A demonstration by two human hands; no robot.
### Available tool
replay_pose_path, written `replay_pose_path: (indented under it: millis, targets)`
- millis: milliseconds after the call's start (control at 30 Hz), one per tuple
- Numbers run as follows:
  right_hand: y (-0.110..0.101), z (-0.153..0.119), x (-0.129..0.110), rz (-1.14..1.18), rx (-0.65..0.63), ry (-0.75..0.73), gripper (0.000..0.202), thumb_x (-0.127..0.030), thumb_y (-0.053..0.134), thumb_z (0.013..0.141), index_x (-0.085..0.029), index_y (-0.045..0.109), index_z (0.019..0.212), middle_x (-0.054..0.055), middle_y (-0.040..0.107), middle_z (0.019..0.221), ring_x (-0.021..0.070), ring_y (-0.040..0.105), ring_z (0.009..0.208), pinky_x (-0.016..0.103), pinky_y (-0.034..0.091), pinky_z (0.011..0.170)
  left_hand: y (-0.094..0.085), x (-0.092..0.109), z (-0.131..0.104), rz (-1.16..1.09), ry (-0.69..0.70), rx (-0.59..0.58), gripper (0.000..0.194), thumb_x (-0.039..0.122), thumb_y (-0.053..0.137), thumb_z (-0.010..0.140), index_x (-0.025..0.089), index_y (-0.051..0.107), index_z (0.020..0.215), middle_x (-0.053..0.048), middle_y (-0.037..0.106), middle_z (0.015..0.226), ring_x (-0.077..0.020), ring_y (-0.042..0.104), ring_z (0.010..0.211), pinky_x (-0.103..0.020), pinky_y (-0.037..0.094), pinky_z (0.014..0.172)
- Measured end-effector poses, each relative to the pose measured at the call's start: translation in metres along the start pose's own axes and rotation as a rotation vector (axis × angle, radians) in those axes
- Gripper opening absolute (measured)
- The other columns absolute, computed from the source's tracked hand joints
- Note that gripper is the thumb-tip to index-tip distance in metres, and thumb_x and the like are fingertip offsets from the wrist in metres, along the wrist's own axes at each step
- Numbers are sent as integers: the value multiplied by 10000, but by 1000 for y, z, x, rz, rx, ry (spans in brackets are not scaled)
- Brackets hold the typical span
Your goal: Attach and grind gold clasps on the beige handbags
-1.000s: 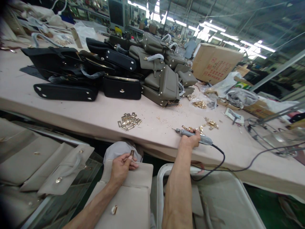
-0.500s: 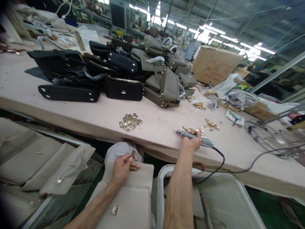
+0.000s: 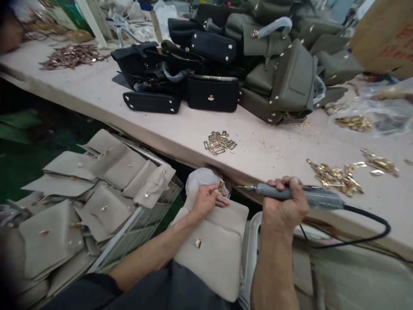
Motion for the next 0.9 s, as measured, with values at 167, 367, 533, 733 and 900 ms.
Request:
replay_pose_path:
  millis: [167,367,533,733,900]
  targets:
    - [24,-37,32,-98,-93,9,274,-143,741,701,-188,503,828,-47,497,743,69,463,591,241,497,628,0,3,-1,-28,-4,1,271,316,590,917,72,695,868,-151,759,674,-220,778,616,-241,619,567]
    - [35,-52,49,-194,-130,-29,268,-205,763,708,-192,525,829,-56,473,668,84,447,584,252,470,635,-1,-2,2,-39,-11,10,244,296,600,916,79,692,855,-143,759,669,-220,777,607,-249,628,567]
    - [36,-55,57,-219,-150,-42,250,-211,759,704,-191,536,816,-53,482,664,87,441,585,255,464,627,-1,-4,3,-36,-14,8,217,223,549,901,74,698,852,-165,769,686,-229,781,622,-261,634,576]
    - [36,-57,61,-194,-149,-50,239,-181,761,714,-187,555,836,-53,485,669,89,443,590,257,464,643,-1,-3,3,-32,-19,15,222,207,531,904,74,696,838,-172,769,690,-234,780,616,-264,630,568]
    - [38,-57,63,-220,-178,-77,191,-178,744,731,-178,572,812,-46,492,661,94,444,587,264,467,642,0,-1,3,-38,-23,15,212,208,543,904,76,689,826,-160,757,656,-230,777,607,-263,632,571]
Point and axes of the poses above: each hand's wrist, its own z-axis towards the middle knuckle, its own y-axis out of the palm, x = y × z, the point moved 5 cm from there along z, towards the middle knuckle
